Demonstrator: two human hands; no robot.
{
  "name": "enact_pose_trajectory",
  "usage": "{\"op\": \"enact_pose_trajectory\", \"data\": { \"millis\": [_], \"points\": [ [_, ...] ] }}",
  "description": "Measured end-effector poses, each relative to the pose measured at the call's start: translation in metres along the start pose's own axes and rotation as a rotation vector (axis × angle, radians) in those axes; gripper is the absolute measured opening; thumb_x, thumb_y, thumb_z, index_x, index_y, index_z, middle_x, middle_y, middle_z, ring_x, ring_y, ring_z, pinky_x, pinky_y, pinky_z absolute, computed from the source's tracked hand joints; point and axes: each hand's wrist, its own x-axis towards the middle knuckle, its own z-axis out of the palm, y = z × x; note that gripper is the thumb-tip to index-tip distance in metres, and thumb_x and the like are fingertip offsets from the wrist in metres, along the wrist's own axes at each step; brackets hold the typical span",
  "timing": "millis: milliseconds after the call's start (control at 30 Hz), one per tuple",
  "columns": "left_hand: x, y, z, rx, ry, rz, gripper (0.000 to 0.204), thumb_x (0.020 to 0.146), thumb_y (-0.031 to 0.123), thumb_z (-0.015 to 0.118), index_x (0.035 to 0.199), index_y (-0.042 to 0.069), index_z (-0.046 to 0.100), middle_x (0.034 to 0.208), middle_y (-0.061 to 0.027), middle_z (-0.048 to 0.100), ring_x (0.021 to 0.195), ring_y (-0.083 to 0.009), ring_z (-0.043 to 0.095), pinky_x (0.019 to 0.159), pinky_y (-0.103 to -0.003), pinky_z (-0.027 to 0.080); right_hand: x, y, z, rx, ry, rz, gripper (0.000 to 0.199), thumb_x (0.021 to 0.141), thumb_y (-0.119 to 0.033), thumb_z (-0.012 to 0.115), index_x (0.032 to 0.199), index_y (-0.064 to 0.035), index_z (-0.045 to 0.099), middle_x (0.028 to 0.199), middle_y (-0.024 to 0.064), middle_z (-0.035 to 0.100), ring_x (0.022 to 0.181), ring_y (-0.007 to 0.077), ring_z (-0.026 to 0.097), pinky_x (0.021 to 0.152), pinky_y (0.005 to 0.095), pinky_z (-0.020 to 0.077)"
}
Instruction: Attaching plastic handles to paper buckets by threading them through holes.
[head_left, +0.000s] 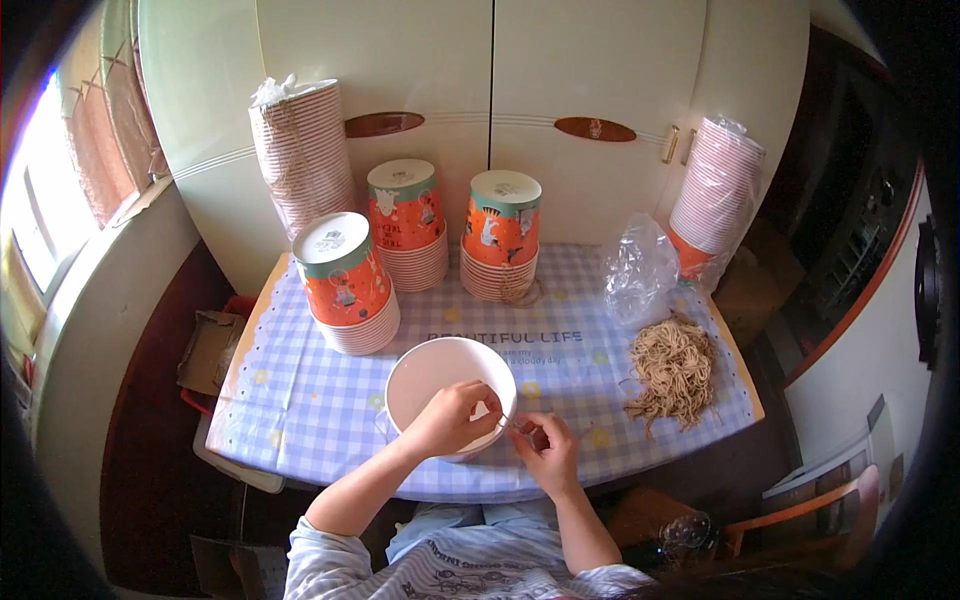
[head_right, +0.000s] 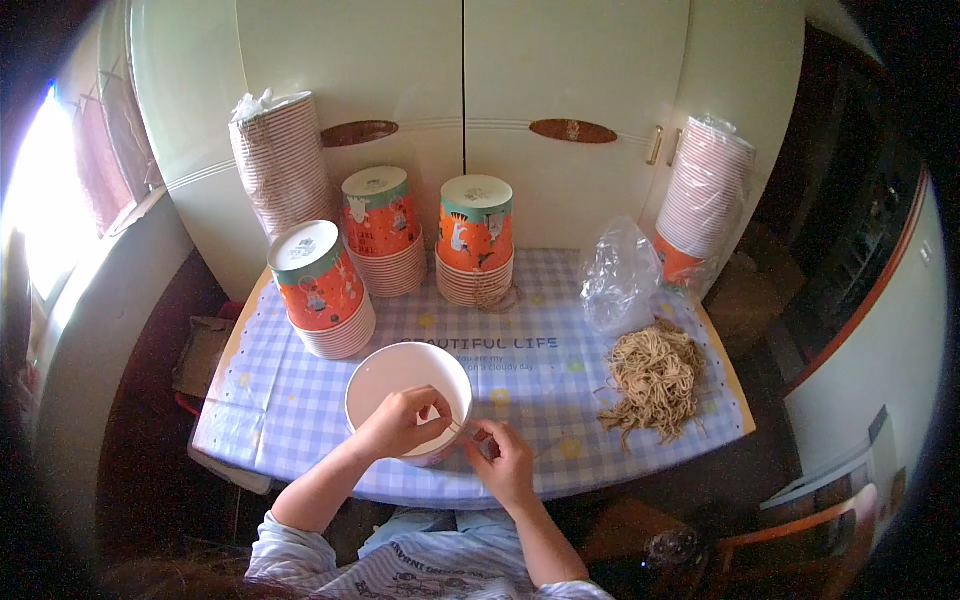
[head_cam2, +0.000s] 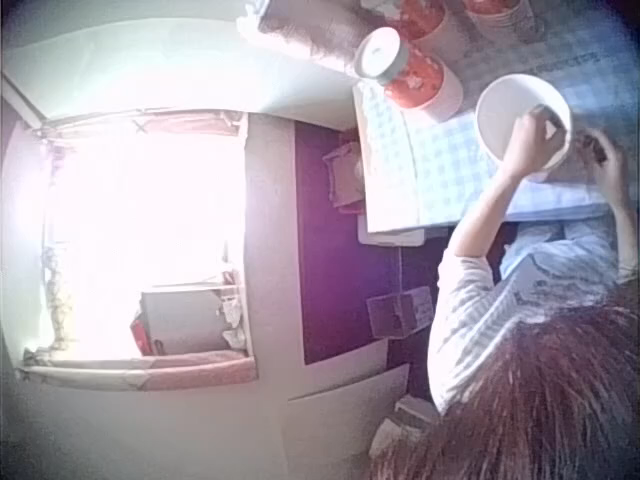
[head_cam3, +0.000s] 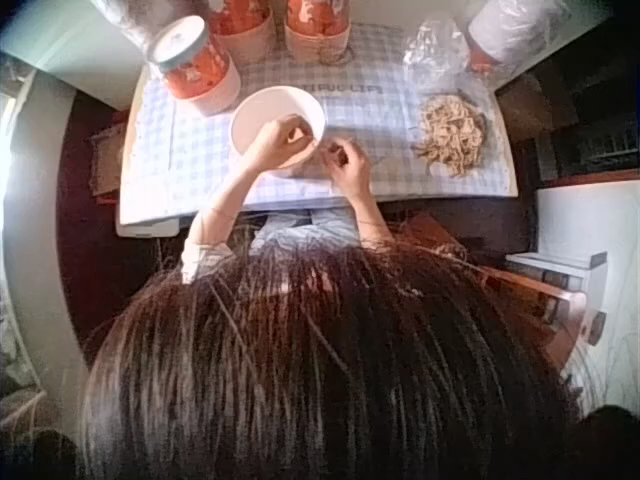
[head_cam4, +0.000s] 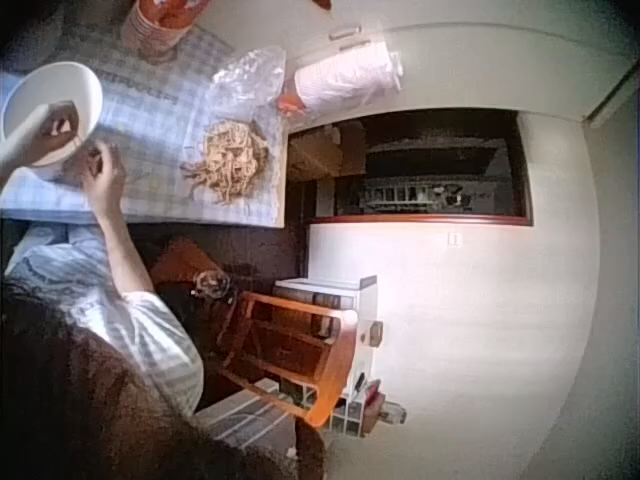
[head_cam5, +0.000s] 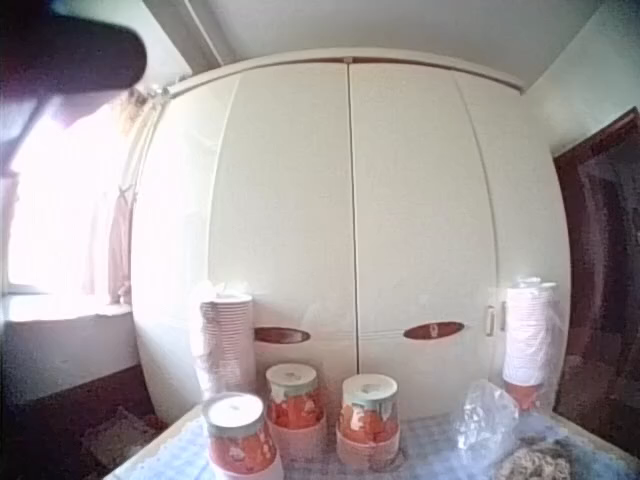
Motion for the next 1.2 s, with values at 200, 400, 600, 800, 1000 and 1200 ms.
{"op": "enact_pose_trajectory", "data": {
  "millis": [200,400,600,800,1000,1200],
  "points": [
    [0.002,0.004,0.000,-0.001,-0.005,-0.021,0.012,0.072,0.014,0.061,0.079,0.004,0.061,0.075,-0.0109,0.059,0.065,-0.0232,0.058,0.059,-0.032,0.046,0.003,-0.004,-0.006,-0.006,0.027,0.001,0.015,0.068,-0.005,0.070,0.080,-0.0050,0.060,0.071,0.0037,0.057,0.051,0.0098,0.052,0.047,0.0226,0.0411],
    [0.002,0.006,0.000,0.005,-0.014,-0.050,0.012,0.072,0.014,0.060,0.079,0.004,0.060,0.077,-0.0112,0.060,0.068,-0.0256,0.058,0.063,-0.033,0.046,0.000,-0.004,-0.006,0.021,0.028,0.027,0.011,0.069,-0.003,0.066,0.078,-0.0049,0.060,0.070,0.0052,0.057,0.052,0.0124,0.053,0.047,0.0246,0.0410],
    [0.000,0.004,0.006,0.218,0.096,0.067,0.009,0.073,0.011,0.058,0.078,0.004,0.059,0.080,-0.0109,0.059,0.081,-0.0294,0.056,0.072,-0.037,0.046,0.000,-0.011,-0.007,-0.014,-0.016,-0.012,0.008,0.069,-0.001,0.062,0.075,-0.0041,0.058,0.069,0.0075,0.056,0.053,0.0191,0.054,0.048,0.0276,0.0418],
    [-0.001,0.002,0.006,0.289,0.109,0.092,0.009,0.073,0.012,0.059,0.079,0.006,0.059,0.080,-0.0074,0.059,0.081,-0.0267,0.055,0.072,-0.036,0.047,-0.003,-0.006,-0.005,0.021,-0.046,-0.046,0.009,0.070,-0.001,0.063,0.076,-0.0040,0.058,0.068,0.0067,0.055,0.051,0.0163,0.052,0.046,0.0264,0.0399],
    [-0.016,0.016,0.001,0.356,0.093,0.105,0.017,0.072,0.021,0.064,0.083,0.008,0.060,0.084,-0.0049,0.059,0.082,-0.0248,0.054,0.071,-0.035,0.047,-0.013,0.002,-0.003,0.151,-0.048,0.100,0.010,0.072,-0.002,0.065,0.080,-0.0029,0.060,0.067,0.0049,0.054,0.051,0.0086,0.047,0.046,0.0216,0.0368],
    [-0.048,0.010,0.002,0.556,0.098,0.164,0.017,0.068,0.020,0.068,0.082,0.012,0.061,0.089,-0.0009,0.057,0.087,-0.0196,0.051,0.076,-0.035,0.040,-0.028,0.018,0.000,0.257,-0.086,0.229,0.011,0.074,-0.003,0.063,0.085,-0.0013,0.062,0.071,0.0055,0.057,0.054,0.0079,0.050,0.047,0.0208,0.0387]
  ]
}}
